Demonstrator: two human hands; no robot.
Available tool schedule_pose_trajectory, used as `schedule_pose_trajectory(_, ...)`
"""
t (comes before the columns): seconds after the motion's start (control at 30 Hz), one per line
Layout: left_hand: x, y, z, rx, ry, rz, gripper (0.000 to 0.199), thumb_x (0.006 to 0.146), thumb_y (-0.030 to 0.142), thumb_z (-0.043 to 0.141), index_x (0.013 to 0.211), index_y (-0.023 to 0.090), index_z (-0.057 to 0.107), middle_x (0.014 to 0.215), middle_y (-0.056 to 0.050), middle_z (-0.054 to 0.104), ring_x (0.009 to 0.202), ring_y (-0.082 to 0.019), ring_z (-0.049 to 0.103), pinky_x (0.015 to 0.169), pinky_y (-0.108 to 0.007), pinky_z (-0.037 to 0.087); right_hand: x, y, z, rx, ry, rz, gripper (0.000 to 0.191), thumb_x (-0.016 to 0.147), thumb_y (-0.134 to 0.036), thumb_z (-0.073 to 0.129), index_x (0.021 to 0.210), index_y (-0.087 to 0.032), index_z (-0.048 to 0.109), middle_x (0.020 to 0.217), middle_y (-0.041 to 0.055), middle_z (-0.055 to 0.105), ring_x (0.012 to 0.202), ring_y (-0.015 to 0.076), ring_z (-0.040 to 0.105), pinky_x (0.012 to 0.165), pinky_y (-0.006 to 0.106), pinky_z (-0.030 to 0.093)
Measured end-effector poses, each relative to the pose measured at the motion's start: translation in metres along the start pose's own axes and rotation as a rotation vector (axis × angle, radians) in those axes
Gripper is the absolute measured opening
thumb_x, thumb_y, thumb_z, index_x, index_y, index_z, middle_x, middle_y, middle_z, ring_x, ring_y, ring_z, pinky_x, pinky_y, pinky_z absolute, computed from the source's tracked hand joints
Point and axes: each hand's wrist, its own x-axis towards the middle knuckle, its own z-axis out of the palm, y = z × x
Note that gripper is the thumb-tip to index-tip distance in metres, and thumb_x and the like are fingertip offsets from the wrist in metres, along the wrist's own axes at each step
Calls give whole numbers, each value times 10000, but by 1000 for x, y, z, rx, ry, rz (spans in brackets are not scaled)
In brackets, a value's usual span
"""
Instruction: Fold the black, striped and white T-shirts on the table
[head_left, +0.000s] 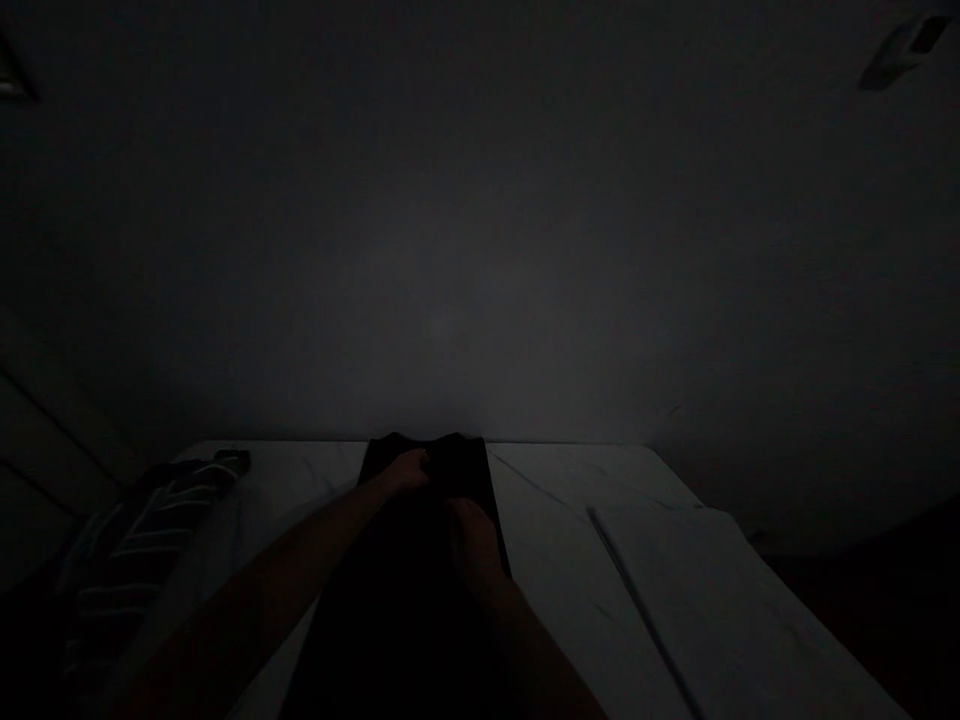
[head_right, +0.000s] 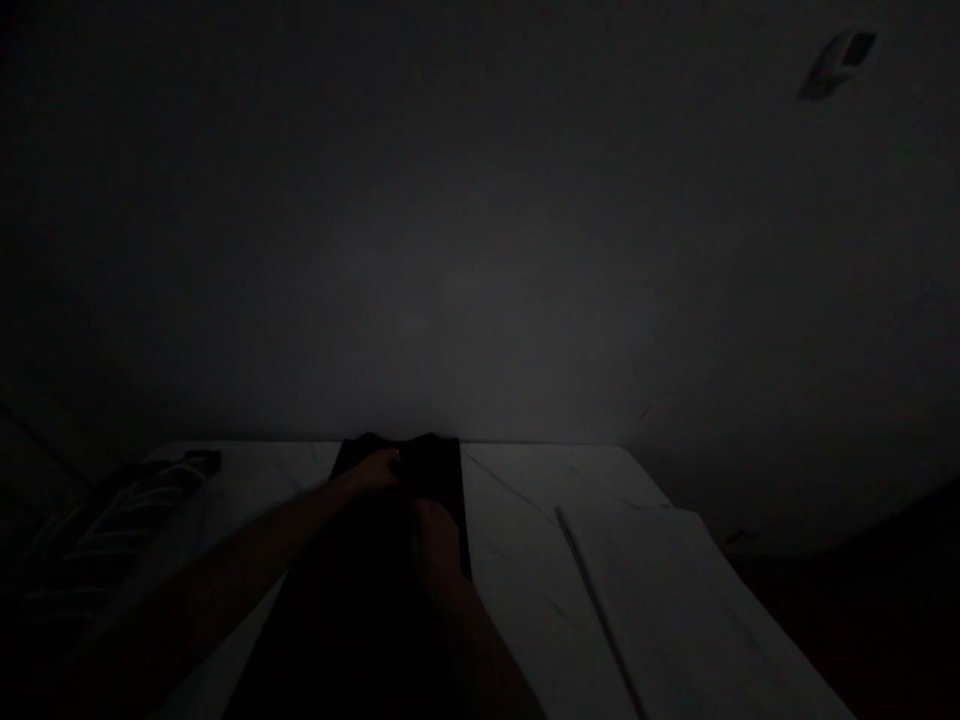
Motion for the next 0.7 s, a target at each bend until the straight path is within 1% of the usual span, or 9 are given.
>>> schedule_pose_trajectory(0.1, 0, -2, -2, 113, 56, 21, 405, 646, 84, 691, 1040, 177, 714, 1107, -81, 751, 1057, -272, 700, 889, -310, 530, -2, 3, 0, 106, 66, 6, 348, 931, -128, 369, 1079, -176, 681, 991, 85, 723, 925, 195, 669, 841, 292, 487)
schedule_pose_trajectory(0.17, -2, -1, -2, 173, 74, 35, 377, 680, 98, 691, 1043, 195, 718, 1139, -82, 747, 1103, -270, 688, 941, -310, 510, -3, 3, -1, 154, 88, 21, 332, 954, -163, 351, 1073, -183, 660, 939, 69, 708, 866, 182, 663, 792, 277, 477)
schedule_pose_trajectory(0.27, -6, 2, -2, 230, 73, 43, 351, 730, 124, 686, 1066, 223, 720, 1135, -66, 756, 1105, -260, 693, 950, -303, 507, -4, 4, -1, 208, 97, 46, 310, 972, -203, 342, 1071, -188, 636, 884, 49, 693, 794, 171, 657, 725, 265, 456)
schedule_pose_trajectory(0.37, -10, 7, -3, 267, 72, 39, 373, 749, 115, 683, 1105, 222, 716, 1165, -71, 753, 1124, -259, 689, 955, -299, 504, -3, 7, 2, 260, 96, 59, 289, 975, -230, 348, 1026, -201, 630, 813, 27, 675, 721, 167, 644, 662, 263, 436)
schedule_pose_trajectory(0.47, -14, 10, -6, 280, 71, 30, 378, 761, 104, 681, 1122, 208, 720, 1189, -78, 748, 1135, -249, 687, 949, -280, 502, -1, 14, 7, 291, 154, 106, 297, 983, -259, 341, 1038, -205, 628, 766, 14, 658, 662, 175, 629, 628, 274, 445)
schedule_pose_trajectory(0.53, -16, 11, -8, 275, 61, 17, 336, 777, 117, 678, 1098, 199, 735, 1154, -73, 760, 1095, -235, 705, 911, -258, 514, 0, 19, 9, 305, 230, 78, 307, 951, -216, 359, 1112, -193, 620, 863, 43, 688, 755, 192, 660, 695, 297, 493)
schedule_pose_trajectory(0.57, -17, 12, -8, 271, 54, 10, 315, 784, 124, 678, 1084, 194, 742, 1131, -70, 767, 1070, -229, 714, 889, -249, 520, 0, 21, 10, 303, 262, 17, 340, 913, -173, 378, 1157, -185, 614, 965, 73, 701, 861, 204, 675, 768, 319, 514)
schedule_pose_trajectory(0.63, -18, 12, -9, 263, 46, -7, 289, 790, 129, 678, 1065, 184, 752, 1094, -67, 776, 1033, -223, 725, 857, -239, 527, -1, 23, 11, 261, 282, -173, 467, 812, -94, 426, 1232, -180, 612, 1207, 126, 663, 1112, 227, 631, 941, 376, 503)
schedule_pose_trajectory(0.7, -18, 12, -9, 255, 49, -20, 292, 785, 125, 680, 1061, 181, 756, 1084, -64, 779, 1029, -224, 724, 846, -236, 528, -2, 21, 12, 151, 242, -352, 542, 747, -60, 479, 1244, -201, 642, 1365, 140, 581, 1264, 253, 540, 1035, 432, 460)
